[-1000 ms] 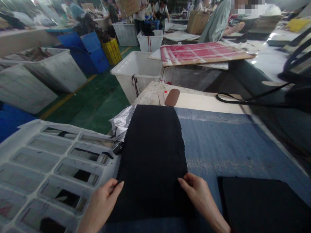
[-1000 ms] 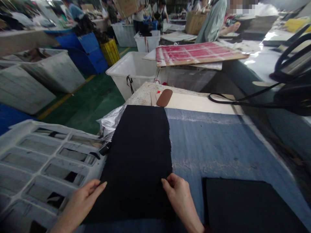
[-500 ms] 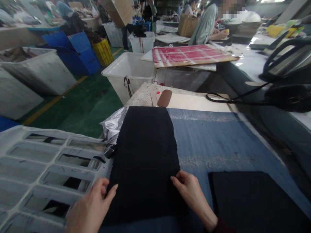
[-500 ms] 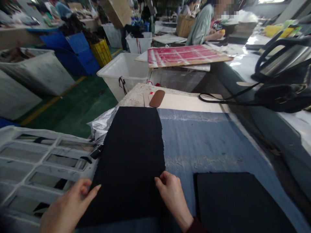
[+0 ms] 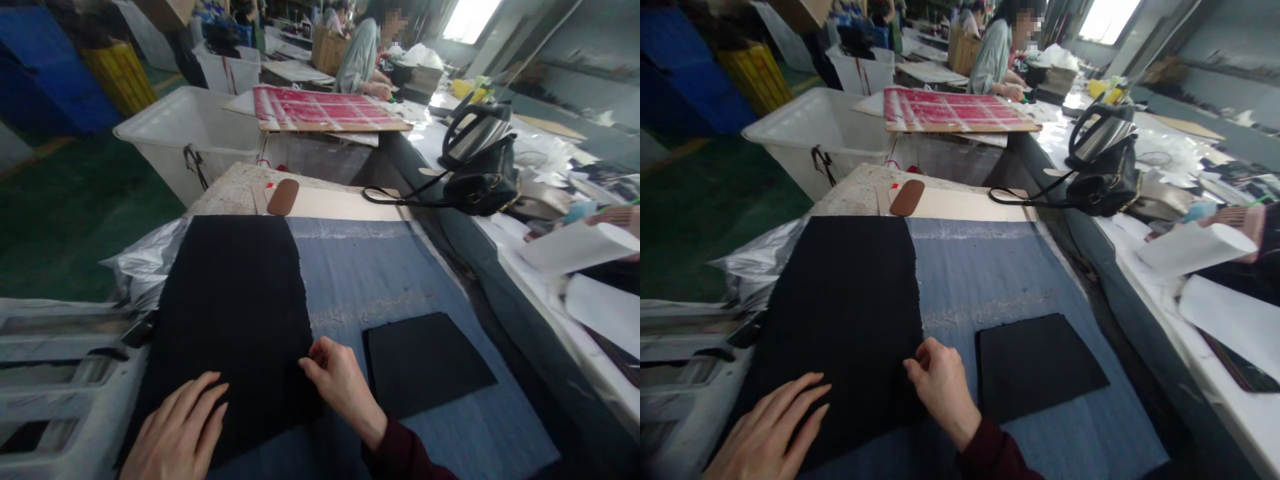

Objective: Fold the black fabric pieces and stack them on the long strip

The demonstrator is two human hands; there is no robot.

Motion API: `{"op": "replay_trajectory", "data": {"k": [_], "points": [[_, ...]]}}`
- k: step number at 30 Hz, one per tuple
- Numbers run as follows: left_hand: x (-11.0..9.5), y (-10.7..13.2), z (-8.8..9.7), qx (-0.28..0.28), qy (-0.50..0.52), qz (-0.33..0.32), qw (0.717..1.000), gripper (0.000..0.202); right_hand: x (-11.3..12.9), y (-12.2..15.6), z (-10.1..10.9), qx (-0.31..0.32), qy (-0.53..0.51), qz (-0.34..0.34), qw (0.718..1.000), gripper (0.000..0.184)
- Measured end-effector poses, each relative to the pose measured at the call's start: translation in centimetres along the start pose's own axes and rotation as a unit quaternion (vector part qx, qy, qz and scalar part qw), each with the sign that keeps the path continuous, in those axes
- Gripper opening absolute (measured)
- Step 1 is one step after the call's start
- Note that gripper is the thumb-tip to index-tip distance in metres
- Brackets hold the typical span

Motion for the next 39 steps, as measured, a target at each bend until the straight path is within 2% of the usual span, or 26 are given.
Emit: {"op": "replay_trajectory", "data": {"k": [2, 5, 7, 9, 12, 15, 18, 20, 24, 29, 33, 35, 39], "points": [[0.4, 0.0, 0.0, 0.002, 0.007, -0.001, 1.0, 0.035, -0.7, 1.8, 2.6, -0.053, 0.074, 0.03, 0.995, 0.01], [0.6, -0.3, 0.4, 0.002, 0.02, -0.002, 1.0, 0.039, -3.7, 4.5, 6.4, -0.128, 0.187, 0.039, 0.973, 0.005], [0.0, -0.7, 1.0, -0.01, 0.031, -0.007, 0.999, 0.039, -6.3, 5.5, 8.0, -0.151, 0.247, 0.026, 0.957, 0.004], [-1.4, -1.4, 1.8, -0.03, 0.048, -0.011, 0.998, 0.037, -8.4, 6.0, 8.7, -0.157, 0.294, 0.021, 0.943, 0.006], [-5.7, -2.8, 2.7, -0.046, 0.092, -0.027, 0.994, 0.029, -9.9, 5.8, 8.8, -0.154, 0.328, 0.019, 0.932, 0.01], [-11.8, -4.4, 2.5, -0.022, 0.144, -0.077, 0.986, 0.023, -10.3, 5.4, 9.0, -0.156, 0.322, -0.001, 0.934, 0.016], [-17.9, -5.9, 1.2, 0.061, 0.185, -0.123, 0.973, 0.026, -10.7, 5.0, 9.9, -0.148, 0.224, -0.023, 0.963, 0.014], [-21.0, -7.0, 0.1, 0.111, 0.209, -0.135, 0.962, 0.03, -11.2, 4.9, 10.8, -0.135, 0.13, -0.037, 0.982, 0.011], [-25.0, -9.0, -1.5, 0.144, 0.223, -0.153, 0.952, 0.036, -12.5, 4.7, 12.3, -0.106, 0.029, -0.056, 0.992, 0.008], [-26.5, -10.5, -3.0, 0.148, 0.183, -0.134, 0.963, 0.026, -14.0, 4.3, 13.2, -0.054, -0.078, -0.053, 0.994, 0.008], [-26.4, -11.1, -2.9, 0.122, 0.237, -0.087, 0.96, 0.027, -14.5, 4.1, 13.5, -0.015, -0.139, -0.045, 0.989, 0.009], [-26.1, -11.4, -3.1, 0.123, 0.306, -0.042, 0.943, 0.028, -14.5, 4.1, 13.7, -0.001, -0.156, -0.043, 0.987, 0.009], [-25.6, -11.9, -4.1, 0.173, 0.422, 0.058, 0.888, 0.033, -14.3, 4.1, 13.8, 0.009, -0.169, -0.036, 0.985, 0.009]]}}
Point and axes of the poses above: each hand's wrist, its own y-axis away from the middle knuckle, its own z-axis out of the back of the hand, x = y × z, the point moved 6 cm from there along -y, towards the middle knuckle, and after that the axes turned 5 degrees about x, right-handed, at the moved point
